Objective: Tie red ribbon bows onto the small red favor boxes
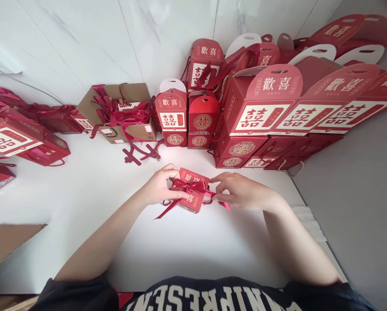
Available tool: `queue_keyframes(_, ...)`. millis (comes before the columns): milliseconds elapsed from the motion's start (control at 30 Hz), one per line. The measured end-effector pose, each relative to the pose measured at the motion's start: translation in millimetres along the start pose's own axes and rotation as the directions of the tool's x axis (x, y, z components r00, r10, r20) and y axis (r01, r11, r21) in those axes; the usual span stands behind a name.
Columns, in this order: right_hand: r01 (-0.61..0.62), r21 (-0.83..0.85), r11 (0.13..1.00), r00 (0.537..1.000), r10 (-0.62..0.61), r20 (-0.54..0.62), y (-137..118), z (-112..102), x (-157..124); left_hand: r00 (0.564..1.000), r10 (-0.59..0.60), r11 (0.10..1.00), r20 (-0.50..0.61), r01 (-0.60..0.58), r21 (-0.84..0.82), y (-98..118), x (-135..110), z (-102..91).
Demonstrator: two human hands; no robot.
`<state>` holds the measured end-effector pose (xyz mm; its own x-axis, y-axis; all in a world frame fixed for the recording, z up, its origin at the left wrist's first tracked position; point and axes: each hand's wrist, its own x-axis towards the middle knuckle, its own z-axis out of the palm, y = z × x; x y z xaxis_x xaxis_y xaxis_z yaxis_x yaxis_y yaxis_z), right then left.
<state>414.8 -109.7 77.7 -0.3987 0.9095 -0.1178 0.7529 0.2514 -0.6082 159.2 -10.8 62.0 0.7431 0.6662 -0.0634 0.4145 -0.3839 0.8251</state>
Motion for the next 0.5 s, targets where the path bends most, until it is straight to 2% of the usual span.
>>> queue_keyframes(100,-0.097,0.060,0.993,0.995,0.098,-0.014,2.5,-6.3,-0.6,0.999,-0.012,1.000,0.037,0.012,0.007,2.7,-0.5,-2.9)
queue_keyframes(167,-0.188,0.219,0.957,0.978,0.204,-0.052,-0.2,-7.3,4.3,0.997,-0.012,1.000,0.072,0.010,0.022,5.9,-1.3,-6.0)
queue_keyframes(233,-0.233,0.427,0.874,0.962,0.270,-0.028,-3.7,-4.6,11.6,0.997,0.003,0.999,0.082,-0.007,0.044,9.7,-2.8,-8.8)
queue_keyframes(333,-0.210,0.613,0.762,0.974,0.219,0.061,-6.8,3.4,21.9,0.998,0.031,0.997,0.061,-0.035,0.073,15.0,-6.2,-10.3)
queue_keyframes(500,-0.198,0.664,0.721,0.977,0.092,0.192,-5.8,11.5,28.6,0.998,0.041,0.991,0.050,-0.047,0.125,17.0,-9.6,-7.8)
